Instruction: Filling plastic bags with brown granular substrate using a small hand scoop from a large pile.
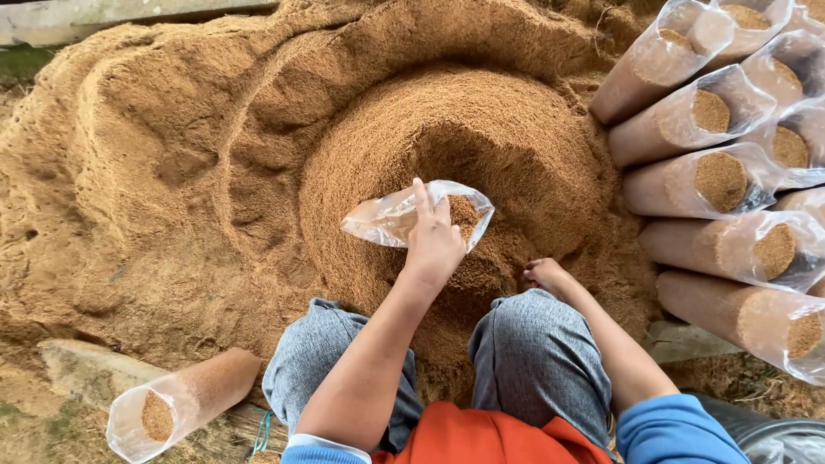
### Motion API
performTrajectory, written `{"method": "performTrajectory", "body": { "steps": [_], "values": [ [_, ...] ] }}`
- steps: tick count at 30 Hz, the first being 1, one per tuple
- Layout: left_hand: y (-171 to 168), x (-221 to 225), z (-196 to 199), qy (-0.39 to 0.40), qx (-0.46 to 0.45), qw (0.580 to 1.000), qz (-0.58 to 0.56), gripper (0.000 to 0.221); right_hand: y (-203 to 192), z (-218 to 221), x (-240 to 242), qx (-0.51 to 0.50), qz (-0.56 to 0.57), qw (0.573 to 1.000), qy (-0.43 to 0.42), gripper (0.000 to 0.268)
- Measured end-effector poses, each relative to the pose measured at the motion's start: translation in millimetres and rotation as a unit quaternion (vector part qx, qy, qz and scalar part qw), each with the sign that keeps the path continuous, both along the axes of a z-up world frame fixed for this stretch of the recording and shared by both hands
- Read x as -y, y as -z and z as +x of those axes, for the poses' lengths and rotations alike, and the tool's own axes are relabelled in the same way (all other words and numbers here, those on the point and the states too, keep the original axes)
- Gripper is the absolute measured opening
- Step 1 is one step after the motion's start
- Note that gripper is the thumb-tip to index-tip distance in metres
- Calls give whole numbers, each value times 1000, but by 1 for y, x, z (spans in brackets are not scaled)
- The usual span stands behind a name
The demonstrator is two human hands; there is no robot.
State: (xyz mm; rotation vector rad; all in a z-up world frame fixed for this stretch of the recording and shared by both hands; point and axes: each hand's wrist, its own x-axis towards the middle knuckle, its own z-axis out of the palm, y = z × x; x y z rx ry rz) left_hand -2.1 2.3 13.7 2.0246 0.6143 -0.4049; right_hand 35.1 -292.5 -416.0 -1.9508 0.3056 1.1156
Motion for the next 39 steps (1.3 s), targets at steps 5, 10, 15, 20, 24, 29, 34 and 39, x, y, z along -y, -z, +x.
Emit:
{"method": "performTrajectory", "body": {
  "steps": [5, 10, 15, 20, 24, 29, 34, 39],
  "values": [
    [22, -1, 2, 21, -20, 999, 28, 58, -40, 1, 7, -24, 44, 995, 86, 39],
    [23, 3, 6, 42, -16, 998, 44, 59, -78, 22, 20, -1, 26, 999, 20, 38],
    [31, 8, 11, 48, -19, 997, 59, 60, -177, 50, 14, 23, 34, 999, 1, 33],
    [36, 11, 15, 56, 1, 997, 49, 61, -293, 63, -24, 57, 19, 997, -57, 29],
    [45, 14, 19, 52, 17, 998, 35, 65, -324, 60, -67, 125, -8, 984, -130, 29],
    [40, 7, 17, 13, 63, 998, -24, 63, -259, 59, -111, 420, -128, 843, -310, 29],
    [33, -3, 13, -58, 78, 993, -61, 68, -298, 49, -112, 551, -189, 762, -284, 18],
    [14, -6, 5, -57, 60, 996, -42, 70, -344, 54, -65, 386, 8, 917, -101, 26]
  ]
}}
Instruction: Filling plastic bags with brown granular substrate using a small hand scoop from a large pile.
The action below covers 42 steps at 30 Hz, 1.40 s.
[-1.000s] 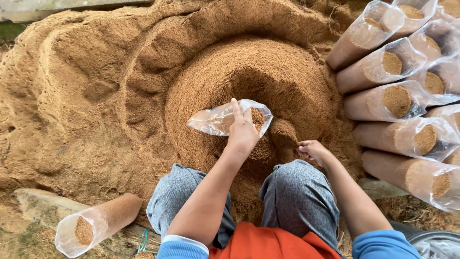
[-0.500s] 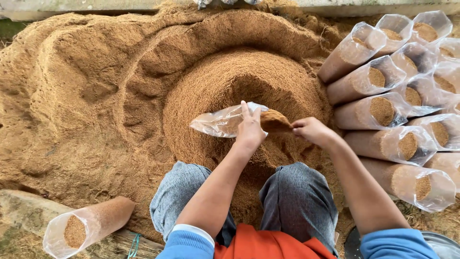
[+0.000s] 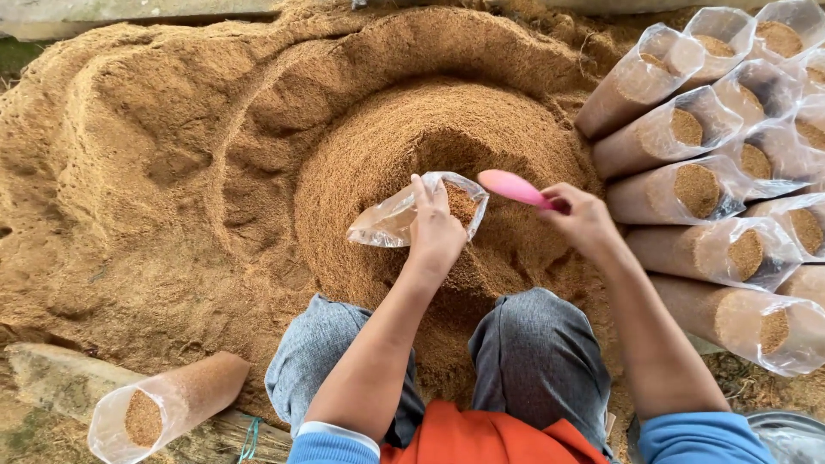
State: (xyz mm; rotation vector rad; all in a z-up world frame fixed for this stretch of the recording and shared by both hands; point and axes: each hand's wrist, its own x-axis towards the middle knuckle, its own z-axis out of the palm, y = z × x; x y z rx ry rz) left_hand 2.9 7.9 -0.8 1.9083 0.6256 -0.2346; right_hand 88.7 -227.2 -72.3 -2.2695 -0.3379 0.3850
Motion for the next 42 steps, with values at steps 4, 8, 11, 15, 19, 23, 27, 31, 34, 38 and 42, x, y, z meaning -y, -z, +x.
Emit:
{"method": "performTrajectory", "body": {
  "steps": [4, 8, 11, 15, 19, 23, 27, 31, 34, 38, 42],
  "values": [
    [-4, -1, -1, -11, -5, 1000, -2, 70, 82, 51, 32, -16, -87, 992, 90, 32],
    [4, 1, 2, -13, -8, 1000, -4, 67, 249, 105, 45, 9, -248, 965, 83, 30],
    [8, 1, 1, 9, -27, 999, 21, 66, 349, 88, 37, 117, -350, 929, -20, 26],
    [10, 2, 1, 22, -16, 999, 37, 65, 346, 27, 29, 118, -261, 951, -118, 30],
    [12, 3, -1, 43, -18, 998, 45, 64, 276, -5, 66, 55, -195, 978, -43, 20],
    [2, 9, -3, 57, -17, 997, 59, 64, 297, -26, 119, 3, -260, 964, 51, 28],
    [12, 7, -2, 73, -25, 994, 72, 64, 340, -59, 106, -153, -214, 957, 120, 31],
    [27, 6, 0, 76, -23, 994, 73, 66, 307, -65, 61, -383, 6, 901, 203, 38],
    [28, 5, -1, 82, -24, 994, 75, 65, 276, -59, 60, -437, 125, 866, 208, 42],
    [38, 5, 5, 57, -19, 997, 44, 71, 230, -46, 51, -437, 123, 870, 193, 47],
    [29, 10, 7, 52, -32, 997, 43, 70, 212, -17, 62, -446, 81, 882, 128, 44]
  ]
}}
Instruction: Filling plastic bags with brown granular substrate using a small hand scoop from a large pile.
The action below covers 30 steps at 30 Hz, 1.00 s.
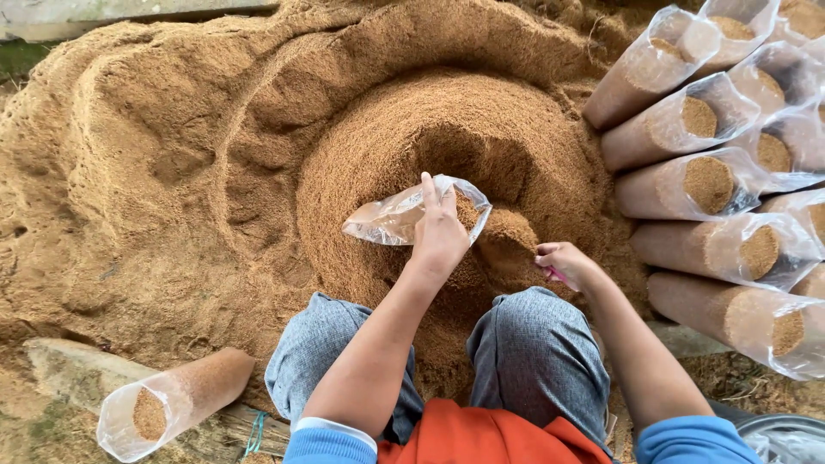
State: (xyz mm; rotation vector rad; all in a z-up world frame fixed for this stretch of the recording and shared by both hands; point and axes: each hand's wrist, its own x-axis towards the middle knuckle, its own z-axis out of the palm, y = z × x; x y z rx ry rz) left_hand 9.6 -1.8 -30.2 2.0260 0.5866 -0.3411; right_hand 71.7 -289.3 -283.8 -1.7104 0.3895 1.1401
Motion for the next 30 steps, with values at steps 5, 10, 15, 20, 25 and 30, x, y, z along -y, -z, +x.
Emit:
{"method": "performTrajectory", "body": {
  "steps": [5, 10, 15, 20, 25, 30],
  "values": [
    [-11, 4, 2, 12, -7, 1000, 17, 69, -71, 28, 5, 36, -8, 999, -36, 43],
    [-32, 8, 0, 5, -20, 1000, -11, 73, -182, 32, -30, 105, -35, 989, -102, 36],
    [-15, 10, 5, -3, 4, 1000, -26, 72, -204, 16, -88, 212, -94, 948, -218, 27],
    [-14, 2, 3, 16, 24, 999, -20, 60, -145, 7, -131, 566, -287, 696, -337, 23],
    [-38, -7, -7, -40, 29, 998, -50, 67, -142, 20, -91, 612, -170, 728, -256, 29],
    [-59, -7, -8, -97, 23, 989, -108, 80, -155, -3, -24, 376, -22, 924, -65, 31]
  ]
}}
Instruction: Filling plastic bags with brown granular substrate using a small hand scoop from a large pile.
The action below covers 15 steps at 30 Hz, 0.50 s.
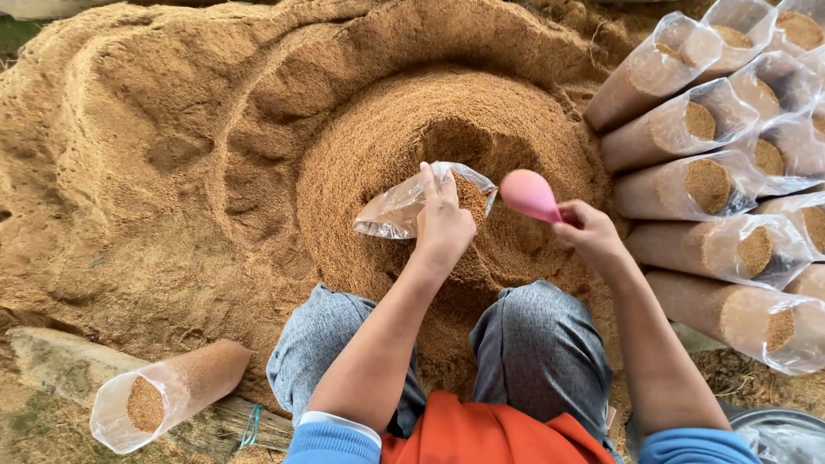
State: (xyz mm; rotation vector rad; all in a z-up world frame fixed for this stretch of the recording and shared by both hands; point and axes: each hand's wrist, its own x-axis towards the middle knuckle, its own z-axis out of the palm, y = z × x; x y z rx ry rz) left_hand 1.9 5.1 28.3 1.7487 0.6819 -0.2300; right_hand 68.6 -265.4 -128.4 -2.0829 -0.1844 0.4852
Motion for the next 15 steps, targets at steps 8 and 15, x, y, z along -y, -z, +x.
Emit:
{"method": "performTrajectory", "body": {
  "steps": [8, 15],
  "values": [
    [-18, 4, -2, -37, -8, 998, -53, 86, 314, -54, 144, -157, -396, 904, -39, 37],
    [15, 5, 5, 39, 14, 999, 30, 81, 293, -38, 25, -308, -164, 937, 22, 43]
  ]
}}
